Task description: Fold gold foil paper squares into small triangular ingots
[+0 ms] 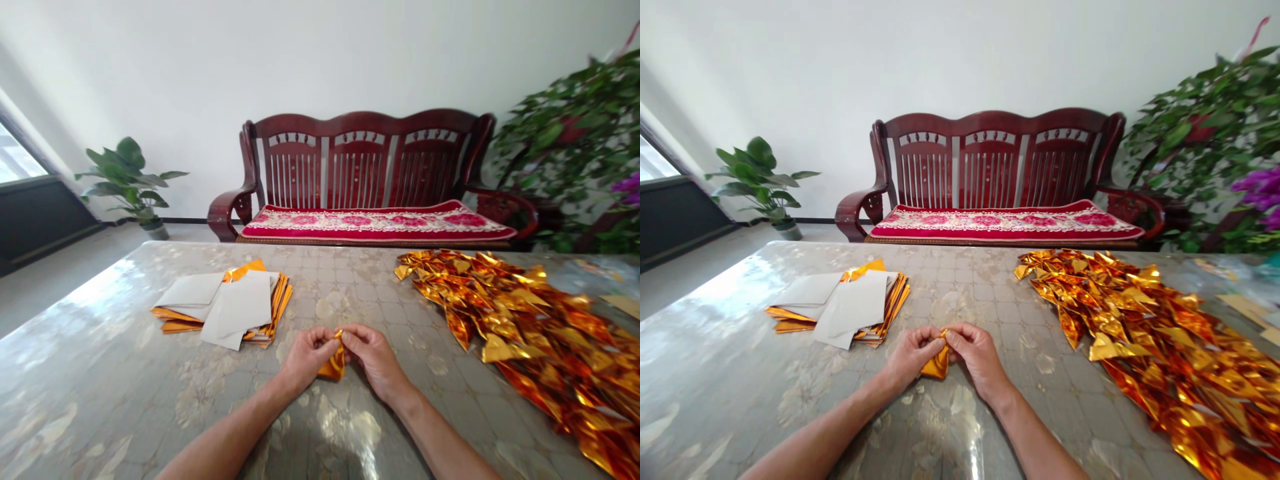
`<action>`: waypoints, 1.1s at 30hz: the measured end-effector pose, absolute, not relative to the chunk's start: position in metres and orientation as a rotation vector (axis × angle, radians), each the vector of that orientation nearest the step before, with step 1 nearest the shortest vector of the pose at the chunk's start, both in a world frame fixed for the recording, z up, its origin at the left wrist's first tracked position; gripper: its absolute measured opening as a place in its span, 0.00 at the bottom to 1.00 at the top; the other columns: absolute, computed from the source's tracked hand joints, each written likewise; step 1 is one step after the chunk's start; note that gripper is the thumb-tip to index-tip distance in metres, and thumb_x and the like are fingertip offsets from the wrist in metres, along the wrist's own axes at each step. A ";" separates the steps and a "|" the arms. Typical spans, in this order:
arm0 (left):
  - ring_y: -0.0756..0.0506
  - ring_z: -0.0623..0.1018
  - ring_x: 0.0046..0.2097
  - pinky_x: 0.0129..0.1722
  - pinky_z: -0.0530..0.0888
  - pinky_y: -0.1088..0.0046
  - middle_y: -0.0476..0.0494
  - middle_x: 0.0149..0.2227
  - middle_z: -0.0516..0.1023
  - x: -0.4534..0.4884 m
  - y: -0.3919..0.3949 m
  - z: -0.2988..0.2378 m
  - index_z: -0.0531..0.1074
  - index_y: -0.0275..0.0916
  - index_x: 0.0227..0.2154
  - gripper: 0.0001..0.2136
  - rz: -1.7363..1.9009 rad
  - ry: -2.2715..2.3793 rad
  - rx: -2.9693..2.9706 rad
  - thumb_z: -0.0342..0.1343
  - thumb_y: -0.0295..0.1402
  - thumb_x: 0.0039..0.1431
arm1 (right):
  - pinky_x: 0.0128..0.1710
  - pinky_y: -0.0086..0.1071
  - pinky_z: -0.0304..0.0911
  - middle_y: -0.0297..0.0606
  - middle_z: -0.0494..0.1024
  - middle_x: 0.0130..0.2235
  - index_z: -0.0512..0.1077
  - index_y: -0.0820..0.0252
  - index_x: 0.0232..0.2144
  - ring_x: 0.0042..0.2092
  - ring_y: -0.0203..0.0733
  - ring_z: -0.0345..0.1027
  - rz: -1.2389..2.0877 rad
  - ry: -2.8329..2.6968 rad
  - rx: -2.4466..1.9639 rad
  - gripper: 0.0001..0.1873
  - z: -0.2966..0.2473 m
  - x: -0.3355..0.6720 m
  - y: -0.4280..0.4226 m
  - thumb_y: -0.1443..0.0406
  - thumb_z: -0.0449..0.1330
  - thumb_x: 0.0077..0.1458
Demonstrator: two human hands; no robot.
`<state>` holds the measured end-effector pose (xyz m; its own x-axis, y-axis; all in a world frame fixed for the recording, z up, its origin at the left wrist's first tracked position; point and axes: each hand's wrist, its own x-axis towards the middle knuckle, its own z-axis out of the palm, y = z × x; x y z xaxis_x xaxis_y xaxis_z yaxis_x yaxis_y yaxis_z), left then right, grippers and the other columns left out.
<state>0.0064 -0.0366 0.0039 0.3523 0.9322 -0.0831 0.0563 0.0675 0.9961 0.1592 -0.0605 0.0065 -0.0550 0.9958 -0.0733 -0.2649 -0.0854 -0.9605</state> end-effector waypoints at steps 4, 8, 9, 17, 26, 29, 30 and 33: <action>0.52 0.69 0.23 0.24 0.62 0.78 0.49 0.22 0.75 0.005 -0.037 0.001 0.75 0.35 0.25 0.12 0.891 1.110 1.528 0.59 0.40 0.54 | 0.28 0.27 0.60 0.31 0.74 0.24 0.79 0.61 0.30 0.26 0.33 0.63 1.276 -1.039 -1.133 0.15 0.006 0.157 -0.060 0.54 0.68 0.47; 0.51 0.70 0.24 0.25 0.64 0.78 0.51 0.22 0.74 0.004 -0.038 0.003 0.74 0.37 0.28 0.05 0.959 1.162 1.561 0.59 0.33 0.52 | 0.29 0.29 0.63 0.33 0.76 0.26 0.77 0.60 0.29 0.28 0.36 0.66 1.079 -1.053 -1.185 0.14 0.003 0.160 -0.058 0.55 0.66 0.48; 0.51 0.72 0.25 0.26 0.66 0.78 0.51 0.23 0.75 0.004 -0.038 0.004 0.74 0.37 0.29 0.04 0.992 1.178 1.587 0.59 0.32 0.52 | 0.31 0.29 0.64 0.33 0.76 0.26 0.77 0.59 0.29 0.28 0.37 0.66 1.003 -1.078 -1.185 0.13 0.003 0.162 -0.058 0.55 0.66 0.50; 0.50 0.71 0.31 0.34 0.67 0.77 0.51 0.29 0.75 -0.009 -0.036 0.006 0.74 0.39 0.29 0.02 1.337 1.248 1.967 0.60 0.26 0.54 | 0.40 0.30 0.65 0.34 0.77 0.32 0.76 0.56 0.28 0.36 0.39 0.70 0.645 -1.325 -1.092 0.06 0.012 0.175 -0.060 0.62 0.63 0.54; 0.52 0.69 0.26 0.28 0.65 0.78 0.53 0.25 0.72 -0.011 -0.035 0.007 0.75 0.38 0.34 0.04 1.279 1.264 1.811 0.57 0.32 0.57 | 0.25 0.28 0.65 0.32 0.75 0.23 0.73 0.58 0.33 0.25 0.37 0.68 0.972 -0.920 -1.159 0.16 0.003 0.167 -0.057 0.53 0.65 0.51; 0.52 0.68 0.26 0.28 0.64 0.78 0.53 0.23 0.70 -0.010 -0.034 0.009 0.76 0.38 0.34 0.07 1.233 1.212 1.700 0.55 0.33 0.58 | 0.24 0.28 0.65 0.31 0.75 0.22 0.73 0.59 0.33 0.23 0.36 0.68 1.033 -0.845 -1.161 0.18 0.003 0.165 -0.056 0.52 0.68 0.47; 0.52 0.68 0.26 0.28 0.64 0.78 0.53 0.23 0.70 -0.009 -0.034 0.009 0.76 0.37 0.33 0.07 1.220 1.185 1.659 0.55 0.34 0.57 | 0.24 0.27 0.65 0.31 0.75 0.21 0.73 0.60 0.33 0.22 0.35 0.67 1.048 -0.829 -1.163 0.19 0.003 0.165 -0.056 0.52 0.68 0.46; 0.53 0.66 0.25 0.26 0.62 0.78 0.53 0.22 0.69 -0.008 -0.033 0.011 0.75 0.36 0.30 0.08 1.159 1.086 1.501 0.57 0.36 0.55 | 0.23 0.27 0.65 0.31 0.75 0.21 0.73 0.60 0.33 0.21 0.34 0.67 1.073 -0.781 -1.175 0.20 0.003 0.165 -0.057 0.52 0.69 0.45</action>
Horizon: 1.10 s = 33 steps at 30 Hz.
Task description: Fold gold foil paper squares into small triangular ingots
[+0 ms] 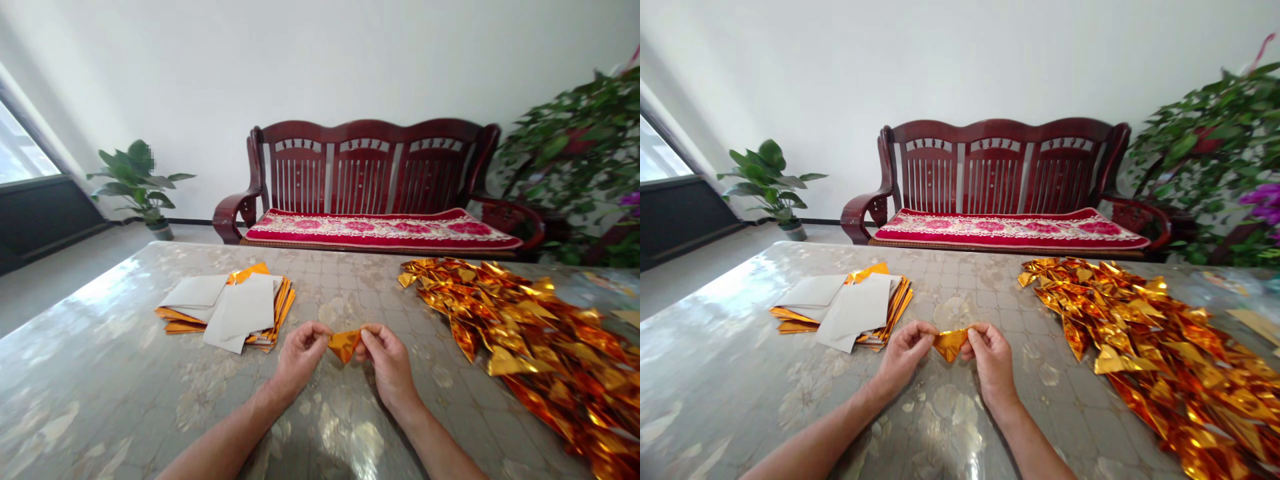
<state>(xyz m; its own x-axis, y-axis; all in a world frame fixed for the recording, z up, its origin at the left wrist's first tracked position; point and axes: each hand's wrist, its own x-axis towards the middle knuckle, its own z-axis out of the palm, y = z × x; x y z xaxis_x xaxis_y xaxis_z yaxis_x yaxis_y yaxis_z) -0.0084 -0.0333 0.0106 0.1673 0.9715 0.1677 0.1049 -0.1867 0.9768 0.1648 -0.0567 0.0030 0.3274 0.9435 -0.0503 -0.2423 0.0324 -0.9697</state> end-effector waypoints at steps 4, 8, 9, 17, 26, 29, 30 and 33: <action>0.54 0.64 0.21 0.22 0.60 0.79 0.54 0.20 0.68 -0.011 -0.033 0.012 0.75 0.36 0.33 0.11 1.008 0.938 1.271 0.59 0.39 0.53 | 0.22 0.27 0.64 0.31 0.75 0.20 0.73 0.60 0.32 0.20 0.34 0.67 1.081 -0.712 -1.203 0.21 0.002 0.165 -0.057 0.52 0.70 0.42; 0.51 0.73 0.26 0.29 0.69 0.77 0.46 0.27 0.78 -0.018 -0.032 0.015 0.77 0.35 0.37 0.13 0.975 0.799 1.232 0.56 0.37 0.54 | 0.21 0.26 0.63 0.31 0.75 0.19 0.73 0.60 0.31 0.19 0.34 0.66 1.092 -0.674 -1.205 0.21 0.002 0.166 -0.057 0.52 0.71 0.41; 0.50 0.74 0.27 0.30 0.70 0.76 0.45 0.28 0.79 -0.019 -0.031 0.016 0.78 0.34 0.38 0.13 0.972 0.772 1.235 0.56 0.37 0.55 | 0.21 0.25 0.63 0.31 0.75 0.19 0.72 0.61 0.31 0.19 0.33 0.66 1.094 -0.669 -1.201 0.21 0.002 0.166 -0.057 0.53 0.71 0.41; 0.51 0.74 0.25 0.27 0.70 0.77 0.45 0.25 0.80 -0.018 -0.027 0.008 0.78 0.34 0.35 0.19 0.999 0.798 1.225 0.64 0.47 0.52 | 0.20 0.25 0.63 0.31 0.75 0.19 0.73 0.61 0.31 0.19 0.33 0.66 1.120 -0.647 -1.192 0.22 0.006 0.165 -0.058 0.53 0.71 0.39; 0.53 0.69 0.22 0.24 0.65 0.78 0.49 0.21 0.76 -0.019 -0.024 0.000 0.79 0.34 0.31 0.14 1.094 0.943 1.310 0.65 0.43 0.49 | 0.20 0.25 0.64 0.33 0.77 0.20 0.72 0.61 0.32 0.19 0.33 0.68 1.169 -0.653 -1.171 0.23 0.005 0.161 -0.060 0.51 0.72 0.39; 0.52 0.70 0.24 0.26 0.66 0.78 0.49 0.23 0.76 -0.018 -0.023 0.001 0.79 0.35 0.31 0.12 1.160 0.997 1.363 0.64 0.40 0.49 | 0.21 0.25 0.66 0.34 0.77 0.21 0.72 0.60 0.32 0.21 0.35 0.69 1.186 -0.681 -1.168 0.24 0.007 0.160 -0.062 0.51 0.72 0.39; 0.52 0.71 0.24 0.26 0.66 0.78 0.49 0.23 0.76 -0.018 -0.023 0.002 0.78 0.35 0.32 0.12 1.176 1.009 1.356 0.64 0.40 0.49 | 0.21 0.26 0.66 0.34 0.78 0.22 0.72 0.60 0.32 0.22 0.35 0.70 1.190 -0.695 -1.165 0.23 0.008 0.159 -0.062 0.51 0.72 0.39; 0.53 0.71 0.25 0.26 0.67 0.79 0.52 0.24 0.73 -0.016 -0.021 0.006 0.76 0.36 0.38 0.17 1.214 0.978 1.265 0.66 0.41 0.48 | 0.22 0.26 0.67 0.33 0.77 0.22 0.71 0.59 0.30 0.23 0.36 0.71 1.195 -0.744 -1.155 0.22 0.010 0.159 -0.063 0.52 0.73 0.39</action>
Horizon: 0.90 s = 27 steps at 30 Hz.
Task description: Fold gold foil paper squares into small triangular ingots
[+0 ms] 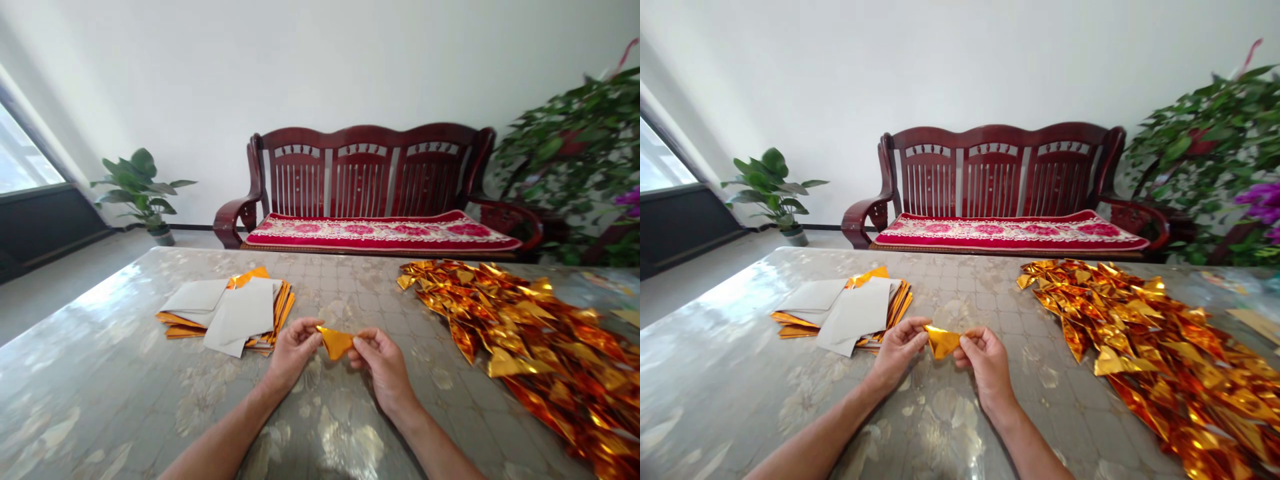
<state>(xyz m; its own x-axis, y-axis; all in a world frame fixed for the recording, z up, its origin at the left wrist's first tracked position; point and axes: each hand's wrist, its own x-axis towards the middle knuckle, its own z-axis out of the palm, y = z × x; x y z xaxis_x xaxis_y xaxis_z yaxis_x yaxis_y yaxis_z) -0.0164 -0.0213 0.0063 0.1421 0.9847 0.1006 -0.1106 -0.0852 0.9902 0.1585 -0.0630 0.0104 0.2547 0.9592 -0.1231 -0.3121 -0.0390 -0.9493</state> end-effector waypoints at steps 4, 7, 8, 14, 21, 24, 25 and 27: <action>0.55 0.69 0.23 0.25 0.66 0.80 0.53 0.25 0.72 -0.017 -0.020 0.010 0.74 0.35 0.39 0.20 1.150 0.920 1.135 0.67 0.43 0.46 | 0.22 0.27 0.67 0.30 0.74 0.21 0.69 0.59 0.27 0.23 0.36 0.71 1.158 -0.823 -1.170 0.21 0.010 0.159 -0.061 0.54 0.73 0.38; 0.56 0.66 0.21 0.23 0.62 0.81 0.52 0.23 0.73 -0.019 -0.019 0.010 0.75 0.34 0.32 0.19 1.044 0.942 1.109 0.67 0.46 0.46 | 0.22 0.27 0.66 0.30 0.74 0.22 0.70 0.59 0.27 0.22 0.36 0.70 1.107 -0.912 -1.176 0.18 0.007 0.162 -0.058 0.55 0.71 0.40; 0.56 0.65 0.20 0.22 0.60 0.81 0.52 0.21 0.72 -0.019 -0.019 0.010 0.74 0.34 0.30 0.19 1.026 0.963 1.115 0.67 0.47 0.46 | 0.22 0.27 0.66 0.30 0.75 0.23 0.70 0.58 0.28 0.22 0.36 0.70 1.088 -0.944 -1.178 0.17 0.006 0.163 -0.056 0.56 0.70 0.41; 0.57 0.57 0.19 0.20 0.51 0.80 0.58 0.16 0.62 -0.018 -0.015 0.006 0.67 0.37 0.22 0.18 1.093 1.036 1.170 0.66 0.44 0.45 | 0.24 0.29 0.65 0.30 0.74 0.23 0.73 0.56 0.28 0.23 0.37 0.69 0.904 -1.201 -1.240 0.06 0.002 0.171 -0.049 0.60 0.64 0.48; 0.55 0.64 0.22 0.23 0.58 0.80 0.56 0.20 0.67 -0.017 -0.004 -0.001 0.66 0.37 0.26 0.15 1.135 0.996 1.250 0.65 0.41 0.46 | 0.32 0.30 0.65 0.34 0.78 0.29 0.77 0.54 0.29 0.30 0.40 0.71 0.662 -1.494 -1.233 0.05 -0.003 0.178 -0.041 0.64 0.60 0.53; 0.53 0.68 0.24 0.27 0.64 0.79 0.54 0.22 0.70 -0.018 0.000 -0.004 0.67 0.38 0.27 0.14 1.170 0.989 1.293 0.65 0.39 0.46 | 0.38 0.32 0.65 0.35 0.79 0.31 0.78 0.53 0.30 0.35 0.42 0.72 0.595 -1.577 -1.226 0.05 -0.004 0.179 -0.040 0.65 0.61 0.53; 0.53 0.69 0.26 0.28 0.65 0.78 0.54 0.23 0.70 -0.019 0.001 -0.004 0.67 0.38 0.28 0.13 1.185 0.988 1.325 0.64 0.37 0.47 | 0.39 0.32 0.65 0.35 0.79 0.32 0.78 0.53 0.30 0.36 0.42 0.73 0.593 -1.595 -1.228 0.05 -0.004 0.179 -0.040 0.66 0.61 0.53; 0.52 0.71 0.27 0.30 0.67 0.77 0.54 0.25 0.70 -0.022 0.002 -0.006 0.68 0.38 0.31 0.10 1.219 1.001 1.419 0.62 0.35 0.50 | 0.40 0.33 0.65 0.35 0.80 0.33 0.79 0.52 0.31 0.37 0.43 0.73 0.602 -1.626 -1.238 0.06 -0.004 0.179 -0.040 0.67 0.61 0.53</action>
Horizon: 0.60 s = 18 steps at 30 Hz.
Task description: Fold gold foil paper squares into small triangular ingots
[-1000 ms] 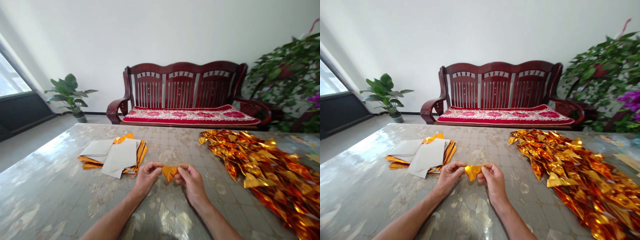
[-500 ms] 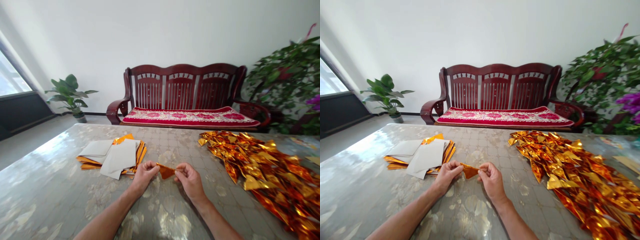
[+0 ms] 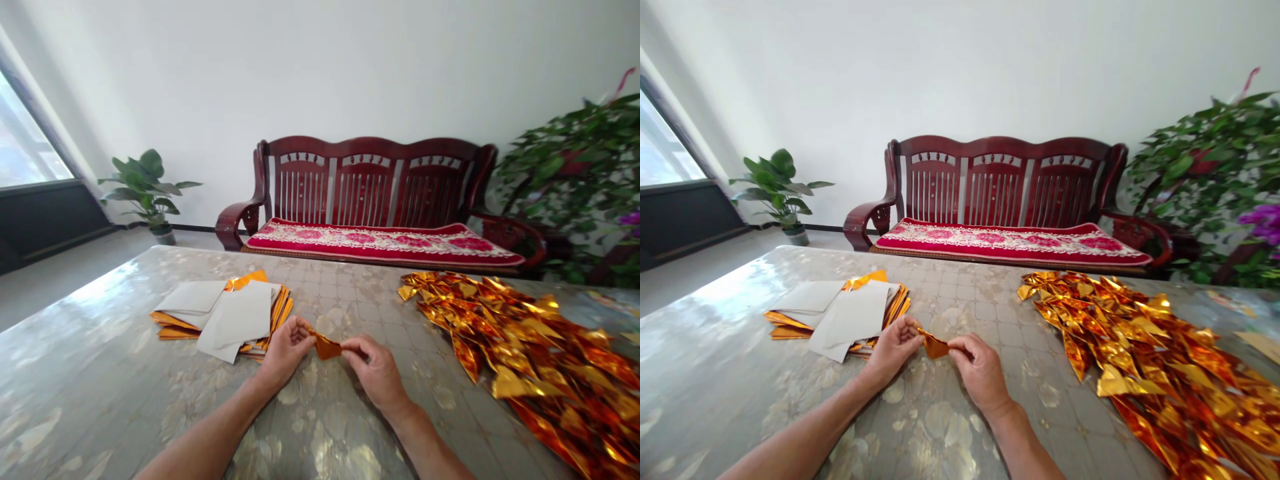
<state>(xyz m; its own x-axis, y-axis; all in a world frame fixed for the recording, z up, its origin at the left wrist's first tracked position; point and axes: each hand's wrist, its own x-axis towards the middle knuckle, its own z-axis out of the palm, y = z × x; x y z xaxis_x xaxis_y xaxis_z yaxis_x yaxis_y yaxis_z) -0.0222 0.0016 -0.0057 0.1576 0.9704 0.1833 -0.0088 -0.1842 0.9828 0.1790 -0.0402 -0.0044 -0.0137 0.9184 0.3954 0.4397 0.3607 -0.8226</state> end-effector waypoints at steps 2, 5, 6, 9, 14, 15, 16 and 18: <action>0.51 0.71 0.29 0.32 0.67 0.77 0.54 0.26 0.71 -0.026 0.001 -0.006 0.69 0.38 0.34 0.07 1.232 1.031 1.566 0.60 0.32 0.53 | 0.41 0.33 0.65 0.34 0.80 0.33 0.79 0.51 0.32 0.38 0.43 0.73 0.605 -1.653 -1.251 0.08 -0.004 0.179 -0.041 0.67 0.61 0.53; 0.51 0.71 0.30 0.33 0.67 0.77 0.53 0.28 0.72 -0.033 -0.002 -0.006 0.71 0.39 0.34 0.03 1.172 1.064 1.834 0.57 0.29 0.56 | 0.41 0.33 0.65 0.34 0.79 0.33 0.80 0.50 0.33 0.38 0.43 0.73 0.598 -1.697 -1.258 0.09 -0.004 0.181 -0.041 0.67 0.60 0.54; 0.50 0.71 0.31 0.34 0.67 0.77 0.52 0.29 0.73 -0.035 -0.003 -0.006 0.71 0.39 0.35 0.03 1.141 1.057 1.913 0.56 0.28 0.57 | 0.40 0.32 0.65 0.34 0.79 0.33 0.80 0.50 0.33 0.38 0.43 0.73 0.594 -1.712 -1.257 0.09 -0.005 0.182 -0.041 0.67 0.60 0.55; 0.49 0.74 0.35 0.37 0.68 0.76 0.49 0.33 0.75 -0.040 -0.005 -0.004 0.72 0.40 0.37 0.04 1.061 0.997 2.097 0.54 0.28 0.61 | 0.38 0.31 0.64 0.34 0.78 0.31 0.79 0.51 0.32 0.36 0.41 0.72 0.582 -1.749 -1.251 0.09 -0.006 0.185 -0.041 0.67 0.58 0.56; 0.49 0.74 0.39 0.40 0.68 0.76 0.47 0.36 0.75 -0.044 -0.008 -0.001 0.73 0.41 0.40 0.08 0.980 0.865 2.309 0.48 0.28 0.67 | 0.38 0.30 0.63 0.35 0.77 0.32 0.80 0.53 0.33 0.36 0.39 0.72 0.596 -1.841 -1.233 0.11 -0.005 0.187 -0.042 0.69 0.57 0.57; 0.49 0.74 0.39 0.40 0.68 0.77 0.47 0.36 0.75 -0.044 -0.008 -0.001 0.73 0.41 0.40 0.08 0.965 0.856 2.345 0.47 0.29 0.67 | 0.37 0.29 0.63 0.35 0.77 0.32 0.80 0.52 0.34 0.36 0.39 0.72 0.605 -1.866 -1.228 0.11 -0.005 0.187 -0.042 0.69 0.57 0.58; 0.49 0.74 0.39 0.39 0.67 0.77 0.47 0.36 0.74 -0.044 -0.008 -0.001 0.72 0.40 0.40 0.09 0.948 0.851 2.377 0.46 0.29 0.68 | 0.37 0.29 0.63 0.35 0.77 0.32 0.81 0.52 0.35 0.36 0.39 0.72 0.614 -1.887 -1.223 0.12 -0.004 0.189 -0.042 0.68 0.58 0.58; 0.49 0.74 0.38 0.39 0.67 0.77 0.47 0.36 0.74 -0.044 -0.008 -0.002 0.72 0.40 0.40 0.10 0.916 0.844 2.416 0.45 0.30 0.69 | 0.37 0.29 0.64 0.35 0.78 0.32 0.81 0.51 0.37 0.36 0.38 0.73 0.622 -1.910 -1.219 0.12 -0.003 0.191 -0.042 0.68 0.58 0.59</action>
